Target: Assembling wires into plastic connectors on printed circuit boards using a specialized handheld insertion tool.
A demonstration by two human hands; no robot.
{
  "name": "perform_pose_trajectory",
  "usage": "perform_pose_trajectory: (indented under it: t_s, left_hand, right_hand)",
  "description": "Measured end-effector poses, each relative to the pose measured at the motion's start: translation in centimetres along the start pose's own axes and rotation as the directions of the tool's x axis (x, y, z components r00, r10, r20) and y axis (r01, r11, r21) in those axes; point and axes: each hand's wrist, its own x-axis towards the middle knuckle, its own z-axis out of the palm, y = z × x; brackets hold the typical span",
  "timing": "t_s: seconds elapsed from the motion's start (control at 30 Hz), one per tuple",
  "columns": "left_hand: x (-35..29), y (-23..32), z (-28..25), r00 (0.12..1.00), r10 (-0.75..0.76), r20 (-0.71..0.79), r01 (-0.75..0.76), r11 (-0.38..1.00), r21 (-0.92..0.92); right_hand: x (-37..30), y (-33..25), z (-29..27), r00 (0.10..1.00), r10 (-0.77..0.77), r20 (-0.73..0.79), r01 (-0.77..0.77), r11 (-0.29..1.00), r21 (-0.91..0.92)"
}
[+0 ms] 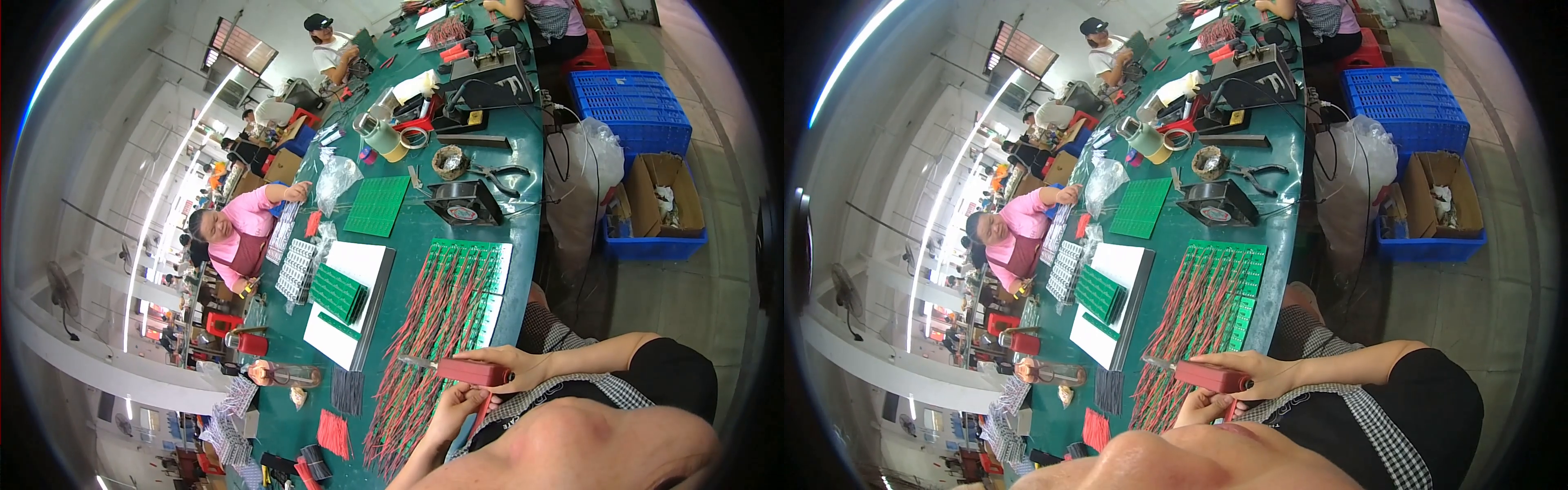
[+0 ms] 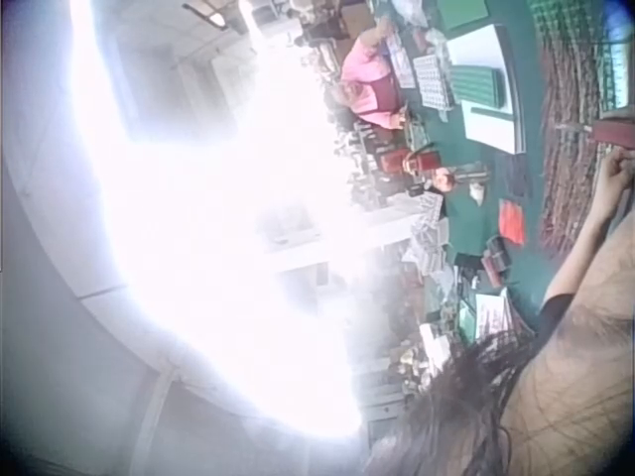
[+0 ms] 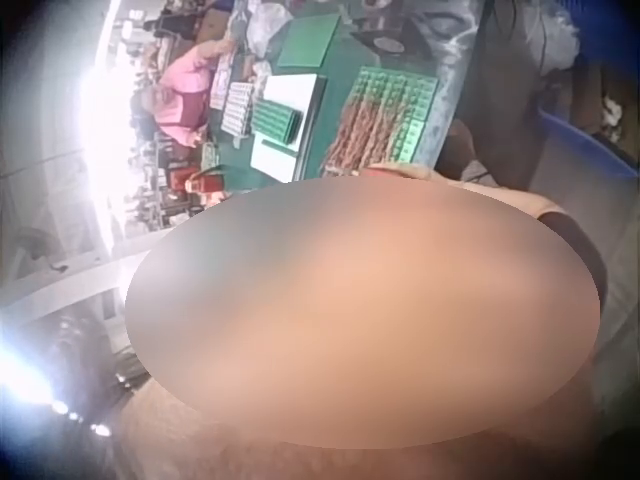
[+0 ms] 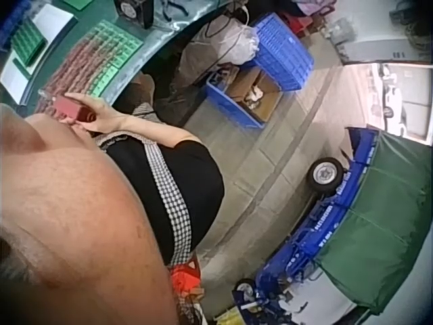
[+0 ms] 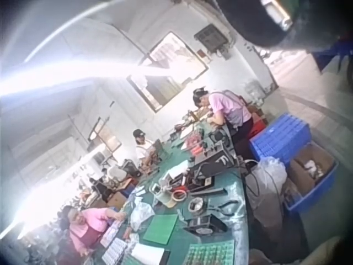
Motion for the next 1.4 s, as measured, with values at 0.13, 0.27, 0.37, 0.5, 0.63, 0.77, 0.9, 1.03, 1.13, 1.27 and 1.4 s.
perform_pose_trajectory:
  t_s: [0.13,0.27,0.37,0.5,0.63,0.77,0.9,1.03,1.13,1.27,1.4]
  left_hand:
    - [0.0,-0.2,0.0,0.999,0.049,0.003,-0.049,0.996,-0.078]
    - [0.0,-0.4,-0.2,0.998,0.056,-0.017,-0.057,0.996,-0.069]
    - [0.1,0.0,-0.2,0.997,0.078,-0.028,-0.080,0.995,-0.060]
    - [0.2,0.8,0.2,0.997,0.075,-0.008,-0.075,0.991,-0.111]
    - [0.1,0.8,-0.3,0.998,0.062,-0.023,-0.064,0.990,-0.129]
    - [0.0,0.6,-0.2,0.995,0.077,-0.066,-0.085,0.988,-0.127]
    - [1.9,-2.6,-3.6,0.885,0.438,0.158,-0.460,0.874,0.158]
    - [1.3,-0.5,-2.1,0.869,0.459,0.188,-0.494,0.829,0.262]
    - [0.4,-0.2,-1.4,0.996,-0.014,-0.085,-0.002,0.983,-0.185]
    - [0.6,0.2,-1.7,0.998,0.013,-0.068,-0.023,0.989,-0.148]
    - [0.4,0.2,-1.8,0.999,-0.008,-0.031,0.001,0.973,-0.230]
  right_hand:
    - [0.0,0.0,-0.1,1.000,0.017,0.005,-0.017,0.999,0.035]
    - [0.2,-0.1,-0.1,0.995,0.092,0.035,-0.095,0.992,0.087]
    - [0.3,0.3,-0.1,0.998,0.060,0.021,-0.059,0.998,-0.027]
    - [0.8,-0.1,-0.4,0.999,0.049,0.016,-0.049,0.999,-0.009]
    - [1.2,-0.3,-0.2,0.998,0.058,-0.001,-0.058,0.998,0.004]
    - [0.8,-0.5,0.2,0.998,0.065,-0.010,-0.065,0.996,-0.054]
    - [1.1,-0.8,0.7,1.000,0.028,0.003,-0.028,0.999,-0.016]
    - [1.0,0.2,0.3,0.994,0.111,-0.015,-0.112,0.993,-0.023]
    - [1.2,0.2,0.2,0.995,0.096,0.009,-0.095,0.995,-0.029]
    - [1.9,-0.2,-0.3,1.000,0.020,0.014,-0.019,0.999,-0.051]
    - [1.6,0.0,0.3,1.000,-0.007,-0.018,0.006,0.998,-0.064]
